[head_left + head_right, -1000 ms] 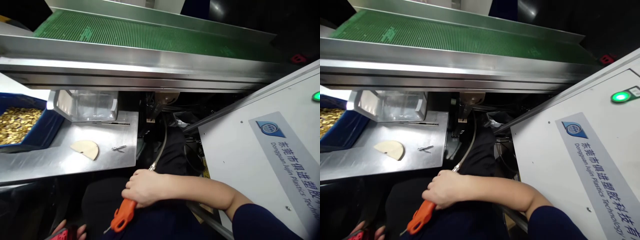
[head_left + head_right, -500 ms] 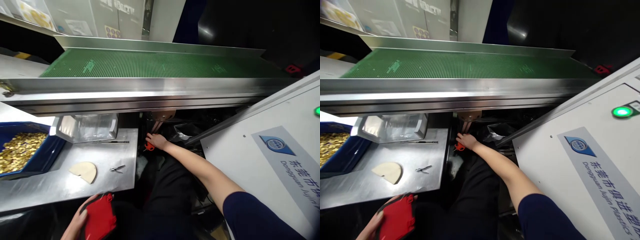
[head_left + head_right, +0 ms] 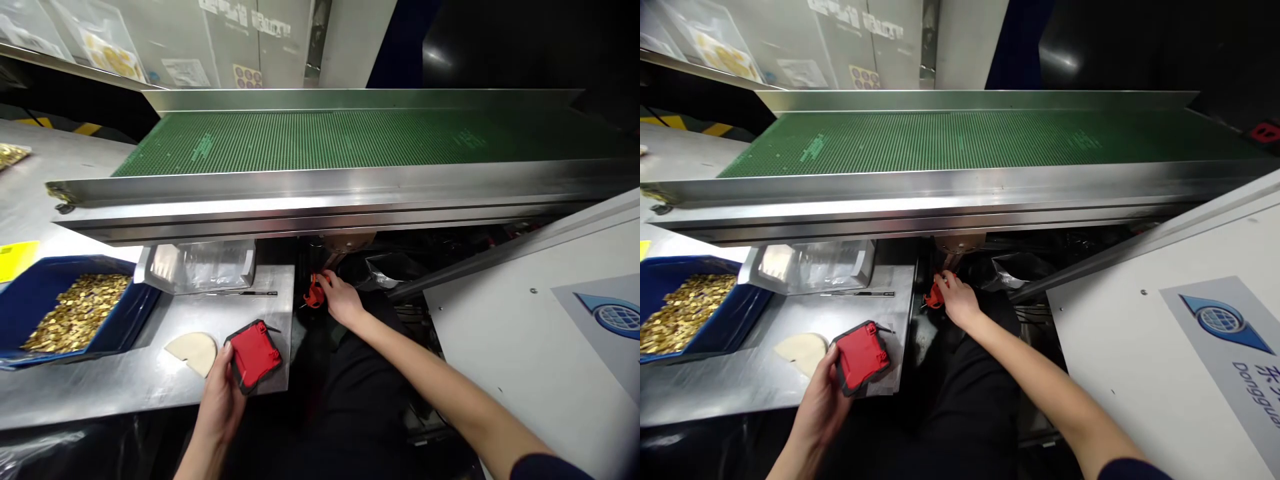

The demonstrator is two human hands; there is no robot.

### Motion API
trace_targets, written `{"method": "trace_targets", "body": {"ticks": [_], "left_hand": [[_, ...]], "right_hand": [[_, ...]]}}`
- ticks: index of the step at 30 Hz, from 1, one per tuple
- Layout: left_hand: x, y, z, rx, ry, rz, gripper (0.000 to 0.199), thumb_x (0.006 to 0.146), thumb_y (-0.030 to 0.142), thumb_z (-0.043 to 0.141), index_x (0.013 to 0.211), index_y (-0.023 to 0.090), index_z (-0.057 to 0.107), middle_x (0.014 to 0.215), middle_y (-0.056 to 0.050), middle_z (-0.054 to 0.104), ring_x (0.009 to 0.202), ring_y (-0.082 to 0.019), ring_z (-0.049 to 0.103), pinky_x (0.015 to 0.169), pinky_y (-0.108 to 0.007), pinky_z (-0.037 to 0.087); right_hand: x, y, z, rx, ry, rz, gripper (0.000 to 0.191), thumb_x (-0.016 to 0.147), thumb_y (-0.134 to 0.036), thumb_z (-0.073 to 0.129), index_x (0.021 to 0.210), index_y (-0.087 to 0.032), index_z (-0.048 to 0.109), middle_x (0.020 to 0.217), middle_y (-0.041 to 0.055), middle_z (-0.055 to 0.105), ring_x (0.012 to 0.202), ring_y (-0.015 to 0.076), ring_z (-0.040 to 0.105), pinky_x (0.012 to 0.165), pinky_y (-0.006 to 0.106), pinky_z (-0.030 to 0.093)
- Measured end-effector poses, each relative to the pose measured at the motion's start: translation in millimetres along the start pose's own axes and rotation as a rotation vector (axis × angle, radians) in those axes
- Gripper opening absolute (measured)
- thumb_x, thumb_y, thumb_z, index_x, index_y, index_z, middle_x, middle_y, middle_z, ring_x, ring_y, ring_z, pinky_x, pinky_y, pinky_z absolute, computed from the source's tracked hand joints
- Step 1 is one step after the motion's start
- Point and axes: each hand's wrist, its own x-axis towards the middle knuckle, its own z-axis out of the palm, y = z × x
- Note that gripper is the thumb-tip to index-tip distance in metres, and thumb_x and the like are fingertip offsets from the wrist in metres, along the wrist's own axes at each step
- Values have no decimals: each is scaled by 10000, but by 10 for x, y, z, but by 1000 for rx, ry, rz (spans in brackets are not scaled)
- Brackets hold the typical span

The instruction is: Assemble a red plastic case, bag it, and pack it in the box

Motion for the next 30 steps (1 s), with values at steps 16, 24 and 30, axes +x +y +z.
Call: {"method": "trace_targets", "body": {"ticks": [16, 24, 30], "left_hand": [[-131, -59, -368, 954, 28, 476, 510, 929, 647, 514, 1215, 236, 606, 1167, -114, 715, 1101, -344, 673, 974, -492, 502], [-229, 89, -259, 1169, -23, 625, 422, 972, 444, 496, 1218, 142, 658, 1135, -197, 682, 1123, -408, 658, 1018, -542, 451], [-485, 258, -432, 1218, -52, 668, 452, 979, 422, 474, 1316, 159, 619, 1248, -187, 663, 1146, -377, 661, 981, -506, 502]], "right_hand": [[-151, -1677, -386, 500, 53, -116, 221, 1034, -168, 442, 1157, -220, 618, 1144, 48, 682, 1067, 158, 665, 967, 260, 522], [1277, -2601, -347, 207, -157, -167, 257, 1043, -295, 566, 1240, -144, 629, 1216, 103, 675, 1083, 231, 667, 956, 435, 564], [1686, -2782, -167, 104, -276, -16, 288, 1009, -366, 649, 1203, -152, 657, 1195, 85, 685, 1023, 216, 689, 884, 418, 606]]}}
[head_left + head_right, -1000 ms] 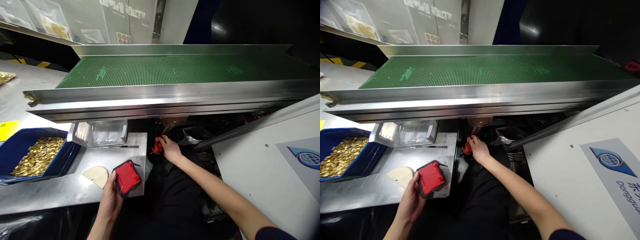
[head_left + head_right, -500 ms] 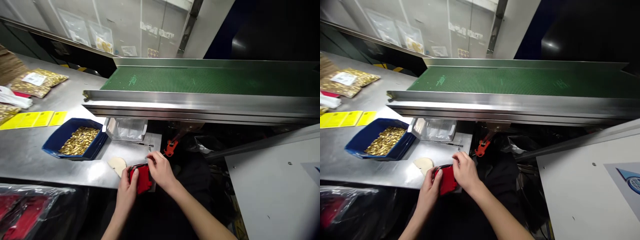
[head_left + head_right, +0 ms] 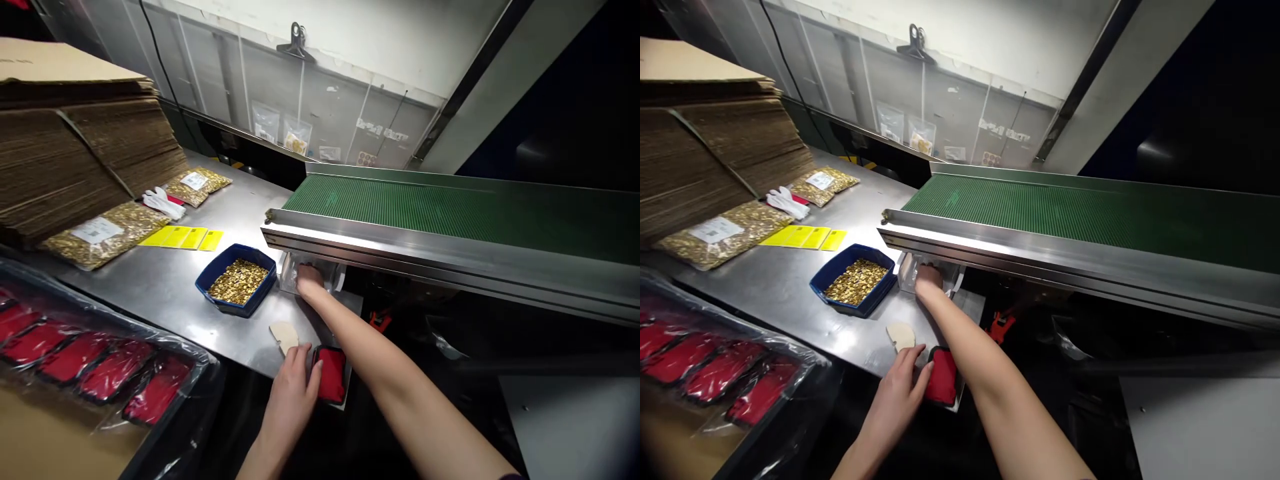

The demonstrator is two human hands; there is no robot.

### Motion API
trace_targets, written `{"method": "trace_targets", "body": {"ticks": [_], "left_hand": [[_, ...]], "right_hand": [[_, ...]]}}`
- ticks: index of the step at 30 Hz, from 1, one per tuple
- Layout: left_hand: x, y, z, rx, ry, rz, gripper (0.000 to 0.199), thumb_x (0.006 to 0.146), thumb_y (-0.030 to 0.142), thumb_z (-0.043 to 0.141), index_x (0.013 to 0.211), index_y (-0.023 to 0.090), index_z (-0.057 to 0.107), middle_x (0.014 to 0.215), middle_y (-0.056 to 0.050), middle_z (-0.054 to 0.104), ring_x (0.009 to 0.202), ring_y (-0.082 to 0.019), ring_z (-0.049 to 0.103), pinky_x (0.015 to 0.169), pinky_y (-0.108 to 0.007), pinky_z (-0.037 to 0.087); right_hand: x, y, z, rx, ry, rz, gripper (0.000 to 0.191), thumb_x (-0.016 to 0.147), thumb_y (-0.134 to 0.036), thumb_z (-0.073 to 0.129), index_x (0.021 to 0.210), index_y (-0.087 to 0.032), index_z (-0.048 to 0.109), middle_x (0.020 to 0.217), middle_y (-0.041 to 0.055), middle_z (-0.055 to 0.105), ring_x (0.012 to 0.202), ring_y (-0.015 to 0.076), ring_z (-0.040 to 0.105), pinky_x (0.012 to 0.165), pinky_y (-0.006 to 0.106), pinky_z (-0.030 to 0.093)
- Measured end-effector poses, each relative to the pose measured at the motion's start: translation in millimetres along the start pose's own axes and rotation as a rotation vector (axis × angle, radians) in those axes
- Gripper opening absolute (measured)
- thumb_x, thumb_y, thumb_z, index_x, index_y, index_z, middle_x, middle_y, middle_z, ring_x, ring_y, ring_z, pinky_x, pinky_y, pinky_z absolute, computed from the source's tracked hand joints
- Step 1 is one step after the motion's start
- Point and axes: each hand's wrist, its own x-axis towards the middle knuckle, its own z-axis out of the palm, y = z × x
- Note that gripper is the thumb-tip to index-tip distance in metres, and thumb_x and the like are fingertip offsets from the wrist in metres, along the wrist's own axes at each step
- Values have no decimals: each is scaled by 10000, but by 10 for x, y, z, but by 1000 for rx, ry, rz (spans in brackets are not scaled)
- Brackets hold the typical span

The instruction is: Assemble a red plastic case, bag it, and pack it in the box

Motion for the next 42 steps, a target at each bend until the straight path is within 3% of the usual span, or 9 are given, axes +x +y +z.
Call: {"method": "trace_targets", "body": {"ticks": [12, 18, 23, 27, 30, 34, 36, 39, 42], "left_hand": [[345, -93, -493, -358, 111, -153, 378, 905, 509, 624, 1107, 216, 753, 1017, -89, 771, 865, -277, 716, 801, -378, 551], [732, -5, -463, -495, 381, -51, 706, 766, 461, 817, 1375, 195, 578, 1313, -155, 647, 1091, -288, 679, 830, -356, 579], [690, 61, -462, -451, 186, 6, 373, 841, 503, 740, 1070, 208, 736, 1010, -81, 765, 908, -254, 718, 796, -311, 551], [496, 102, -508, -366, 194, 65, 300, 787, 531, 768, 877, 247, 797, 901, -41, 783, 839, -247, 691, 767, -266, 510], [448, 223, -536, -500, 112, -31, 402, 681, 590, 825, 876, 239, 810, 963, -57, 782, 940, -284, 673, 797, -249, 521], [447, 499, -363, -714, -223, -105, 420, 745, 626, 775, 739, 209, 722, 763, -52, 689, 764, -236, 621, 664, -258, 521], [425, 615, -165, -692, -341, -65, 437, 822, 627, 708, 709, 210, 644, 640, 0, 574, 603, -169, 510, 564, -238, 455], [374, 699, 186, -474, -358, 42, 421, 891, 623, 629, 756, 224, 617, 635, 27, 523, 600, -154, 480, 568, -224, 413], [348, 723, 487, -260, -400, 161, 384, 937, 588, 573, 791, 239, 632, 652, 21, 573, 634, -176, 531, 604, -242, 415]], "right_hand": [[-378, 189, -136, 227, 196, -118, 173, 1014, -286, 572, 994, -177, 704, 1052, 69, 727, 997, 205, 676, 921, 361, 528], [-924, 203, -205, 513, 248, -255, 211, 1009, -327, 488, 929, -211, 646, 932, 2, 696, 875, 156, 646, 798, 260, 474], [-1431, 360, -260, 684, 204, -267, 187, 1022, -351, 480, 969, -225, 608, 852, -28, 657, 775, 135, 631, 712, 231, 466], [-1774, 689, -386, 719, 210, -193, 164, 1010, -319, 506, 995, -240, 649, 816, -37, 647, 752, 133, 606, 691, 230, 441], [-2037, 1037, -449, 834, -26, -150, 198, 987, -350, 548, 1010, -235, 708, 767, -32, 608, 676, 125, 537, 632, 237, 398], [-2412, 1475, -378, 1199, -591, -174, 421, 905, -560, 695, 1043, -164, 720, 732, -14, 602, 631, 109, 532, 635, 243, 429], [-2583, 1627, -301, 1324, -527, -123, 565, 882, -675, 683, 1068, -143, 718, 795, 28, 665, 695, 130, 608, 714, 271, 481], [-2790, 1757, -206, 1420, -205, -14, 718, 911, -791, 528, 1156, -145, 725, 1034, 123, 741, 924, 194, 704, 894, 336, 513], [-2937, 1830, -160, 1435, -163, 50, 728, 844, -779, 644, 1213, -157, 727, 1096, 143, 757, 977, 233, 728, 923, 372, 526]]}}
